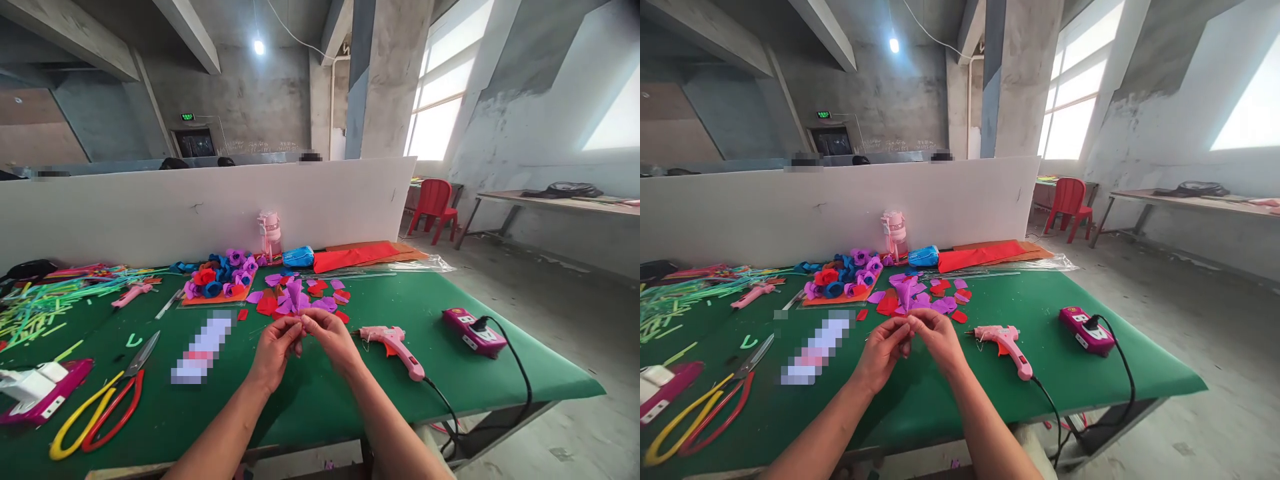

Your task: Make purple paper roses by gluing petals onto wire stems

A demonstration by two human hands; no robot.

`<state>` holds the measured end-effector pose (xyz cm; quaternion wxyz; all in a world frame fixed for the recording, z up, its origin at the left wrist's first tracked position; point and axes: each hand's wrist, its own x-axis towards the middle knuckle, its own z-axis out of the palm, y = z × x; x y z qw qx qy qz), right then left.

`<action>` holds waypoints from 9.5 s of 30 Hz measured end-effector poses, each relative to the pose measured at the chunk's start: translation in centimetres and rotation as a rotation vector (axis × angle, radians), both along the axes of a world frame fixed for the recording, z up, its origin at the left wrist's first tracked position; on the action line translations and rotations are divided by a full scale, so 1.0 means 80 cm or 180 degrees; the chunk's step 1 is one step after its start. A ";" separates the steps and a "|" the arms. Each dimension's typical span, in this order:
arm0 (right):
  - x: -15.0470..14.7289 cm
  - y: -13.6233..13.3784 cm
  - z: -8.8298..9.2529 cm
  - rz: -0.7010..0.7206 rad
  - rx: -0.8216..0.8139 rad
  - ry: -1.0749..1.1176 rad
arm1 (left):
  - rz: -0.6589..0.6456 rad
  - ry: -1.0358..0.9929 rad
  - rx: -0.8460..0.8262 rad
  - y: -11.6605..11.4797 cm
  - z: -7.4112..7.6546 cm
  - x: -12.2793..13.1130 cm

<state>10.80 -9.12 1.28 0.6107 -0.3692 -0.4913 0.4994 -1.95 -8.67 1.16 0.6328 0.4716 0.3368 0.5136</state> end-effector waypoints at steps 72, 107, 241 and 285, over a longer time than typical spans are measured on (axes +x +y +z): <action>-0.031 -0.024 -0.012 0.0462 -0.0636 -0.0036 | 0.0546 0.0480 0.0494 0.003 0.015 -0.027; -0.016 -0.034 -0.008 0.0588 0.0053 -0.1706 | 0.0759 0.0012 0.0252 0.019 0.028 -0.054; 0.002 -0.011 -0.006 0.0441 -0.0444 0.1032 | -0.0049 0.0057 -0.0347 -0.005 0.010 -0.019; -0.003 -0.023 0.004 -0.0069 -0.0224 0.0439 | -0.0084 0.0253 -0.0065 -0.013 0.027 -0.021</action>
